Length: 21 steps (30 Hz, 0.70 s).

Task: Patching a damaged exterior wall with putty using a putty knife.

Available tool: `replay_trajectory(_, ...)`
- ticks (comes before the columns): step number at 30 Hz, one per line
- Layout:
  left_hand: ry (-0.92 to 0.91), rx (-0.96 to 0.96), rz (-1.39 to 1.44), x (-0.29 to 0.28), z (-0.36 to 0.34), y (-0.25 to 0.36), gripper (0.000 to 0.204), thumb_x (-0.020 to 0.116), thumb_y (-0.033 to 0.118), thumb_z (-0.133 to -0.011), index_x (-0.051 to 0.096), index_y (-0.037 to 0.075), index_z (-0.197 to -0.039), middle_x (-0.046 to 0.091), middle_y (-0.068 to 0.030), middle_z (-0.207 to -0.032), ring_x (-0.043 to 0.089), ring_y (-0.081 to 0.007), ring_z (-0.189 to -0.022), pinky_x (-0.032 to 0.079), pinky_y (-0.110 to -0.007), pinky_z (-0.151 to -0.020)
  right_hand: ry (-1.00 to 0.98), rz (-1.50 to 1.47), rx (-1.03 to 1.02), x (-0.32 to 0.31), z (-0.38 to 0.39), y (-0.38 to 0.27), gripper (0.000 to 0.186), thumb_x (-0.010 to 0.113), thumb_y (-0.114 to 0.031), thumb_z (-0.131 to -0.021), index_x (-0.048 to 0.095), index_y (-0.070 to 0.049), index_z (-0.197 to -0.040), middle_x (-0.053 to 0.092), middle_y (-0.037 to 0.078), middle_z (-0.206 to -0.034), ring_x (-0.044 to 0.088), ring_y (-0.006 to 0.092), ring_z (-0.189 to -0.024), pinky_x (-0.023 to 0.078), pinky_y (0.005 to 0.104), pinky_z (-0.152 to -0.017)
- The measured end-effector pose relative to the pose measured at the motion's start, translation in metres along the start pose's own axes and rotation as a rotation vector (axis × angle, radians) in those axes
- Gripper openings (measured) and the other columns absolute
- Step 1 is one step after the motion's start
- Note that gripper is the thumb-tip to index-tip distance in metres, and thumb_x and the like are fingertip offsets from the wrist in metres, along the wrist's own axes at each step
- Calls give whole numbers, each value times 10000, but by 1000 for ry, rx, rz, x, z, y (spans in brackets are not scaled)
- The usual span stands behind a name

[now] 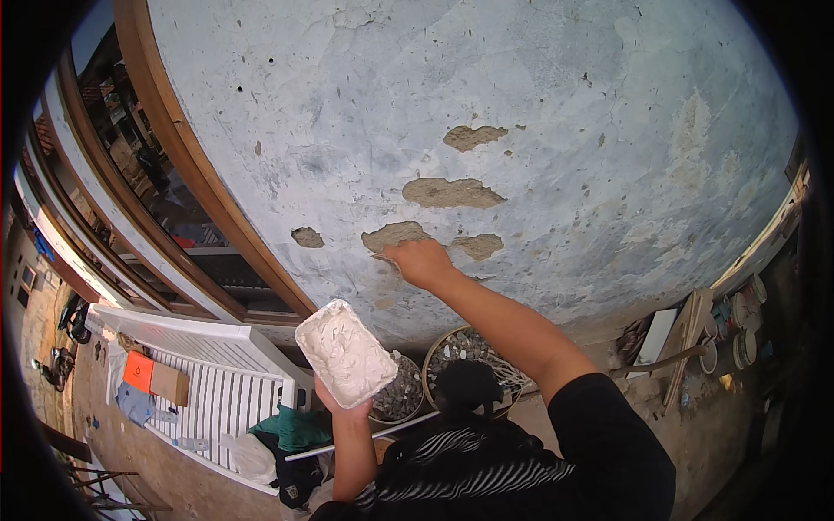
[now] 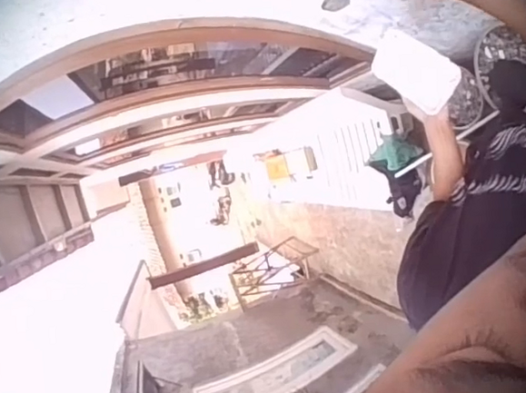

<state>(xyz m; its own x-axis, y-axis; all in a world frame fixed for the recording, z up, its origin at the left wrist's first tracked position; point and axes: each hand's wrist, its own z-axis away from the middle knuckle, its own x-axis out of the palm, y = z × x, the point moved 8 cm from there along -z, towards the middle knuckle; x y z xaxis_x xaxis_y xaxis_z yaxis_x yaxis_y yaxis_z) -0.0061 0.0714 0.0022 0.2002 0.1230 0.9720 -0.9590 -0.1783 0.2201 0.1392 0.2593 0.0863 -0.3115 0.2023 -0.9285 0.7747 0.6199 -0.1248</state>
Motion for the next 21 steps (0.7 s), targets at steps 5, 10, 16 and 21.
replay_trajectory(5,7,-14,-10,-4,3,0,585,359,414,-952,395,69,-1422,498,-197,-1364,534,-446,-1157,418,-601,-983,39,-24,75,-11,1,14,238,538,-80,-810,633,-157,-1015,671,128,-838,674,340,-756,530,470,-628)
replay_trajectory(10,-17,-18,-9,-3,6,1,592,361,420,-948,394,66,-1422,503,-197,-1357,531,-454,-1158,420,-600,-980,32,-42,113,-4,14,16,205,560,-120,-830,630,-157,-1020,672,121,-840,669,337,-753,523,465,-619)
replay_trajectory(16,3,-21,-6,-10,4,-3,587,360,413,-946,400,68,-1419,505,-195,-1357,533,-442,-1162,423,-596,-977,137,-103,178,-33,9,23,146,548,-200,-894,623,-150,-1008,671,116,-845,661,341,-773,514,480,-633)
replay_trajectory(21,-41,-21,-24,-3,4,-5,581,363,406,-947,397,74,-1423,499,-191,-1365,525,-434,-1179,418,-593,-986,235,-201,281,-12,3,9,156,560,-190,-883,625,-155,-1021,674,125,-862,662,335,-793,511,478,-656)
